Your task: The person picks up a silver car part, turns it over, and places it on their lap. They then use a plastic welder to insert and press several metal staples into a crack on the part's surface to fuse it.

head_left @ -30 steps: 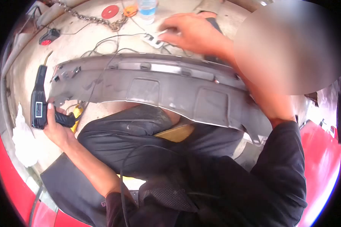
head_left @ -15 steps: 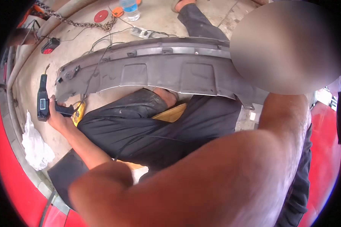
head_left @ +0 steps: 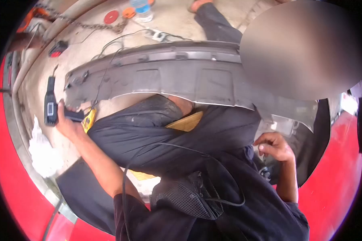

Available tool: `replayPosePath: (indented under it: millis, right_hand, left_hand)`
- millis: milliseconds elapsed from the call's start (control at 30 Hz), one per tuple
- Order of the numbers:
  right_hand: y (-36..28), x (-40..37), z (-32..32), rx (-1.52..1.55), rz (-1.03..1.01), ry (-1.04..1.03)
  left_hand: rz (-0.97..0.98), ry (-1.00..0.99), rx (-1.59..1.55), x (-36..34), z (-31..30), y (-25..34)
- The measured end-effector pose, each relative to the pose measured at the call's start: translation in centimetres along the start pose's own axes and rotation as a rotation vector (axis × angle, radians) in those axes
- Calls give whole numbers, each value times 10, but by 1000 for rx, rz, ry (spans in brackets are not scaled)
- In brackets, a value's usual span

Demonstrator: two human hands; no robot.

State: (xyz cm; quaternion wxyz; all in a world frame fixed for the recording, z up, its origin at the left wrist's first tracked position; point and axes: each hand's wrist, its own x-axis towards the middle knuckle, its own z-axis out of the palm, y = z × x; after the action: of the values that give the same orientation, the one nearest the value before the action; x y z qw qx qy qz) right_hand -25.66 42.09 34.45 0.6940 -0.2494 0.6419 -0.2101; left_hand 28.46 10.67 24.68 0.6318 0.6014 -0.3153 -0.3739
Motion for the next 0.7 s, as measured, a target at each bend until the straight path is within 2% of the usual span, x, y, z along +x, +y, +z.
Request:
replayPosePath:
  millis: [67, 100, 133, 167, 200, 233, 267, 300, 433, 467, 500, 567, 633, 700]
  right_hand:
    - [29, -22, -10, 162, 24, 0]
    - [47, -31, -16, 220, -37, 36]
    - [45, -37, -16, 215, 12, 132]
    - [48, -41, -16, 240, 86, 234]
    - [59, -40, -25, 204, 118, 284]
    - [75, -34, -31, 127, 137, 334]
    - [92, -26, -38, 102, 190, 439]
    - [115, -14, -45, 70, 239, 521]
    - [258, 48, -77, 392, 315, 819]
    - [276, 59, -83, 526, 341, 937]
    - [283, 67, -84, 538, 345, 934]
    - [295, 84, -92, 486, 376, 1082]
    - [311, 95, -106, 428, 379, 1058]
    - [340, 109, -115, 234, 397, 1056]
  left_hand:
    - [-19, 73, 209, 11, -10, -9]
    - [51, 16, 366, 13, -21, -11]
    - [503, -189, 985, 32, -55, -32]
    - [340, -172, 669, 51, -59, -41]
    - [38, 57, 293, -1, 9, 1]
    - [61, 43, 291, 18, -5, -8]
    - [-34, -5, 245, 20, -5, -7]
    - [61, -31, 271, 18, -2, -9]
    - [15, -49, 302, 16, 4, -6]
    - [20, -56, 303, 12, 11, -4]
    - [41, -38, 339, 5, 16, 1]
    - [71, -26, 379, -13, 30, 11]
    - [99, 18, 483, -32, 44, 21]
    - [104, 21, 537, -26, 41, 15]
